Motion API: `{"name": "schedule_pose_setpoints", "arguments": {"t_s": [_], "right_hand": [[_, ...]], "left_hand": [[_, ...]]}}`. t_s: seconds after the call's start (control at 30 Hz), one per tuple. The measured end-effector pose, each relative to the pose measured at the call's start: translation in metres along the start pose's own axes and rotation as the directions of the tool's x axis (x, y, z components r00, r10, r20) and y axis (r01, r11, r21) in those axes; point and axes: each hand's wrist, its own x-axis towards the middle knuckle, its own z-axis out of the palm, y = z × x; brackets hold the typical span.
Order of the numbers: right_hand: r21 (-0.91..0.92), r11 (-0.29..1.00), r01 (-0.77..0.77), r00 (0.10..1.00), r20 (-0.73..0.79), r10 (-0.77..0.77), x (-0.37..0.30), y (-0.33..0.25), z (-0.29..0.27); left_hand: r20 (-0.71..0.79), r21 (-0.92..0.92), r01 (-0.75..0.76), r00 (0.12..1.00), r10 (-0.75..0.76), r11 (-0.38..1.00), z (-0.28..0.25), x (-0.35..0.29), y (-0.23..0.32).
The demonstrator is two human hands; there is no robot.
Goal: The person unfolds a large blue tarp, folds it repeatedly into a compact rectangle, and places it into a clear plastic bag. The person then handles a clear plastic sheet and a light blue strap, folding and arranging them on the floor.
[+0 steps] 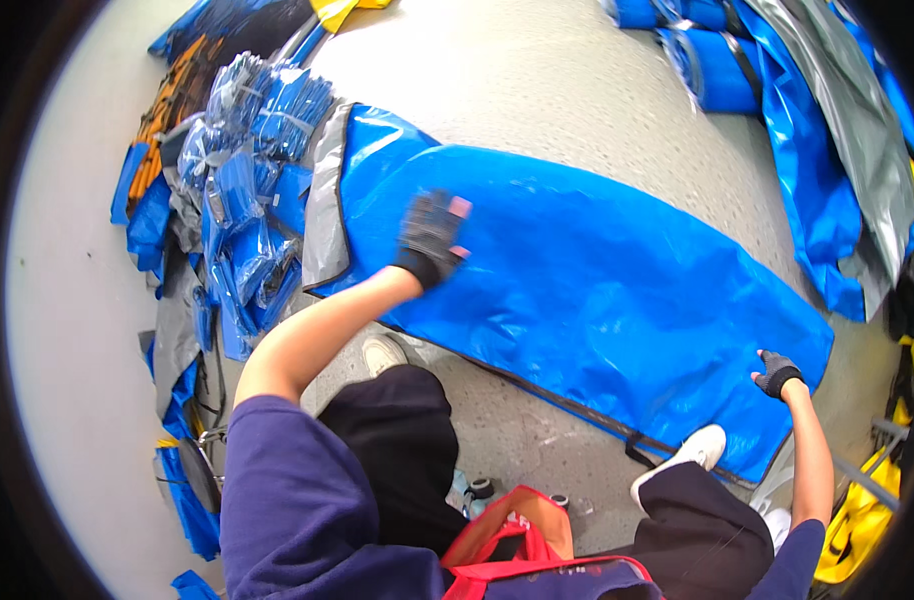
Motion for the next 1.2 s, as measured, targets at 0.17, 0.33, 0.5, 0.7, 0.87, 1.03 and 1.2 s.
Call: {"name": "schedule_pose_setpoints", "arguments": {"t_s": [0.17, 0.33, 0.5, 0.7, 0.87, 1.03, 1.2], "right_hand": [[-0.096, 0.927, 0.364, 0.9, -0.221, -0.376, 0.042, -0.191, -0.12], [0.356, 0.499, 0.79, 0.613, -0.438, -0.658, 0.047, -0.468, -0.211], [0.766, 0.332, 0.551, 0.76, -0.296, -0.578, 0.044, -0.694, -0.249], [0.943, 0.08, 0.322, 0.778, -0.215, -0.59, 0.047, -0.787, -0.285], [0.898, 0.19, 0.397, 0.774, -0.216, -0.595, 0.044, -0.812, -0.329], [0.197, 0.717, 0.669, 0.732, -0.338, -0.591, -0.056, -0.807, -0.396], [-0.489, 0.623, 0.611, 0.45, -0.434, -0.781, -0.139, -0.745, -0.442]], "left_hand": [[-0.013, 0.006, 0.877, 0.48, -0.877, 0.48, 0.042, -0.069, -0.242], [0.21, -0.498, 0.839, 0.363, -0.908, 0.22, 0.099, -0.118, -0.384], [0.214, -0.715, 0.588, 0.698, -0.684, 0.377, 0.151, -0.089, -0.42], [0.516, -0.698, 0.616, 0.787, -0.338, 0.366, 0.125, -0.092, -0.448], [0.496, -0.853, 0.496, 0.867, -0.048, 0.161, 0.036, -0.077, -0.419], [-0.227, -0.967, -0.238, 0.966, 0.121, 0.09, -0.071, -0.076, -0.315], [-0.5, -0.86, -0.429, 0.817, -0.286, 0.277, -0.071, -0.058, -0.382]]}}
